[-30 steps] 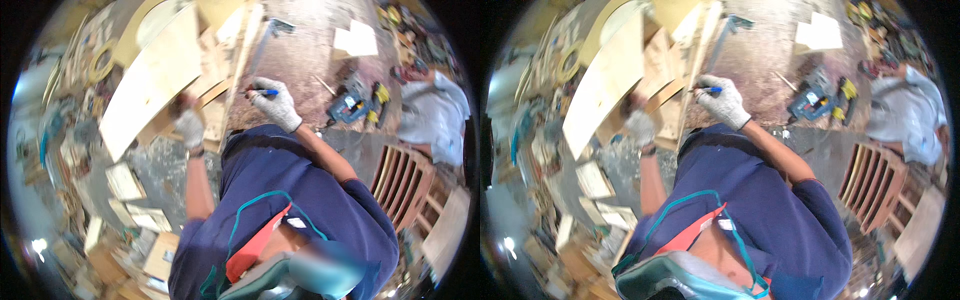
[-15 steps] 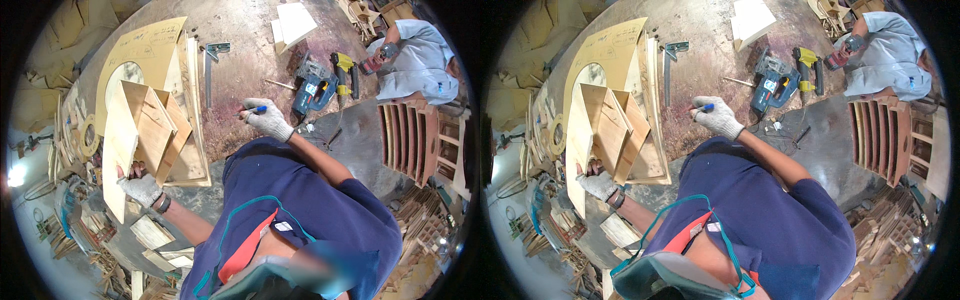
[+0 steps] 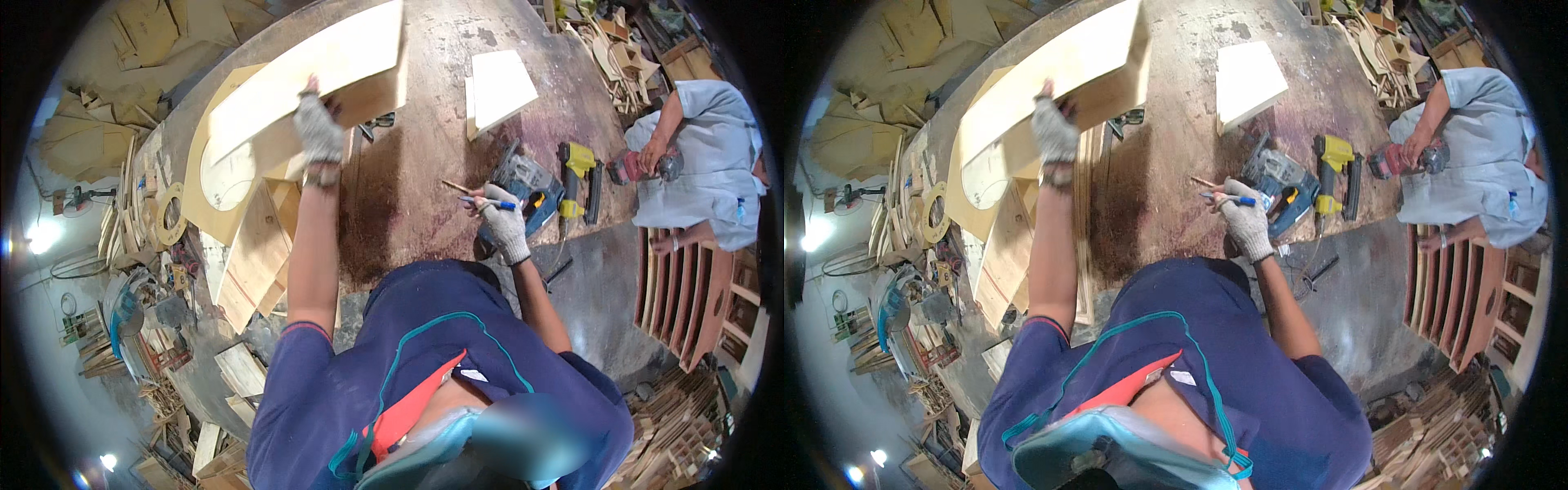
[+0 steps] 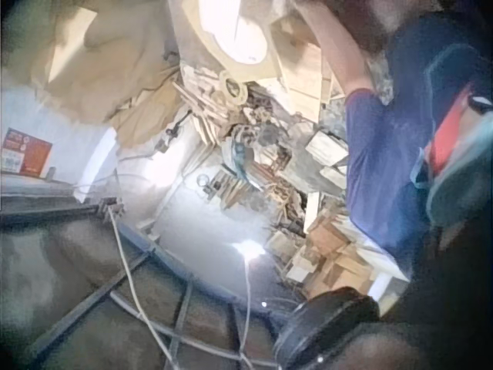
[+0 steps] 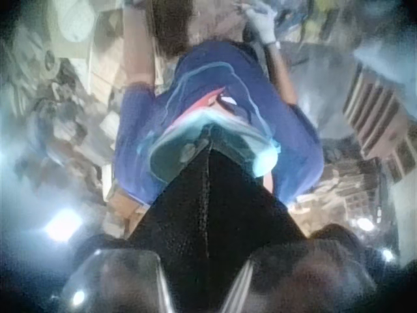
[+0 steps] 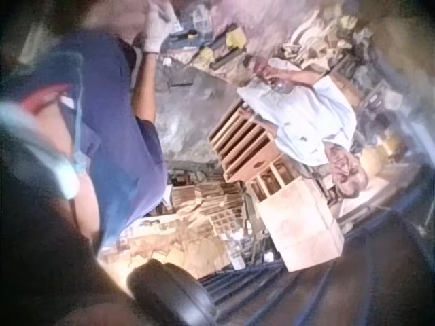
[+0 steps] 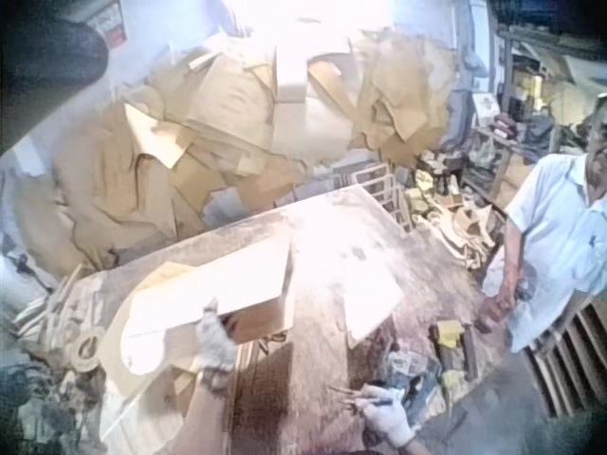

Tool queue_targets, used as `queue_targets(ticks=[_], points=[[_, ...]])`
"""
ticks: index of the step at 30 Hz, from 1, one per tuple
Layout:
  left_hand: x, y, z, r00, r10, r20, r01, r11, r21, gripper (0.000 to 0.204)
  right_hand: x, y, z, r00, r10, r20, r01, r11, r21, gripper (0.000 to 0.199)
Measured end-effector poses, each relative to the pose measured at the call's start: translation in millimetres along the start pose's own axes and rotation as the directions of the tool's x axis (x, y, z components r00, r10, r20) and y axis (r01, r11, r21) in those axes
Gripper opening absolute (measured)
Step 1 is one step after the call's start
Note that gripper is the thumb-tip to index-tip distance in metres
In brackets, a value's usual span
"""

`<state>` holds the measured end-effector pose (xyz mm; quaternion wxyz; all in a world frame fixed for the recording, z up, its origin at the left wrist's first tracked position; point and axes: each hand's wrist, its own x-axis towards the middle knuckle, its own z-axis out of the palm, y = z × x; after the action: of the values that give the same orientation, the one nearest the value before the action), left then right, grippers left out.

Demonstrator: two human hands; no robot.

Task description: The person marks a wooden piece with a pen, then uses a nail gun to fasten it to another piece. They flip and reposition the assembly, mark again, and repeat fastening. The person also uses a square ruler to draw lines on the wood before nailing.

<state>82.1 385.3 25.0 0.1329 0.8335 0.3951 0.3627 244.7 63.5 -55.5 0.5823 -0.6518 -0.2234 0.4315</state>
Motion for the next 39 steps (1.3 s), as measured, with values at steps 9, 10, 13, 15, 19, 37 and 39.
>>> queue_targets(ticks=[9, 10, 13, 15, 19, 37, 39], points=[[103, 63, 167, 0.592, -0.324, 0.738, 0.677, -0.297, -0.674, 0.031, 6, -9, -40, 0.989, 0.017, -0.15, 0.002, 0.992, 0.127, 0.024], [96, 66, 176, 0.583, -0.356, 0.73, 0.723, -0.184, -0.666, 0.032, 8, -8, -42, 0.987, 0.025, -0.156, -0.003, 0.99, 0.142, 0.024], [34, 65, 177, 0.592, -0.299, 0.748, 0.721, -0.217, -0.658, 0.038, 13, -7, -39, 0.98, 0.098, -0.172, -0.071, 0.985, 0.158, 0.021], [-9, 63, 164, 0.58, -0.288, 0.762, 0.735, -0.217, -0.642, 0.037, 20, -12, -33, 0.982, -0.017, -0.19, 0.021, 1.0, 0.021, 0.018], [-96, 61, 99, 0.591, -0.351, 0.726, 0.774, -0.006, -0.633, 0.02, 23, -33, -3, 0.986, -0.092, -0.14, 0.085, 0.995, -0.057, 0.016], [-207, 82, -68, 0.612, -0.496, 0.616, 0.388, -0.49, -0.781, 0.016, -27, -90, 118, 0.926, -0.258, 0.274, 0.234, 0.965, 0.117, 0.018], [-213, 92, -71, 0.629, -0.538, 0.561, 0.404, -0.389, -0.828, 0.016, -34, -88, 120, 0.894, -0.263, 0.362, 0.27, 0.962, 0.033, 0.017]])
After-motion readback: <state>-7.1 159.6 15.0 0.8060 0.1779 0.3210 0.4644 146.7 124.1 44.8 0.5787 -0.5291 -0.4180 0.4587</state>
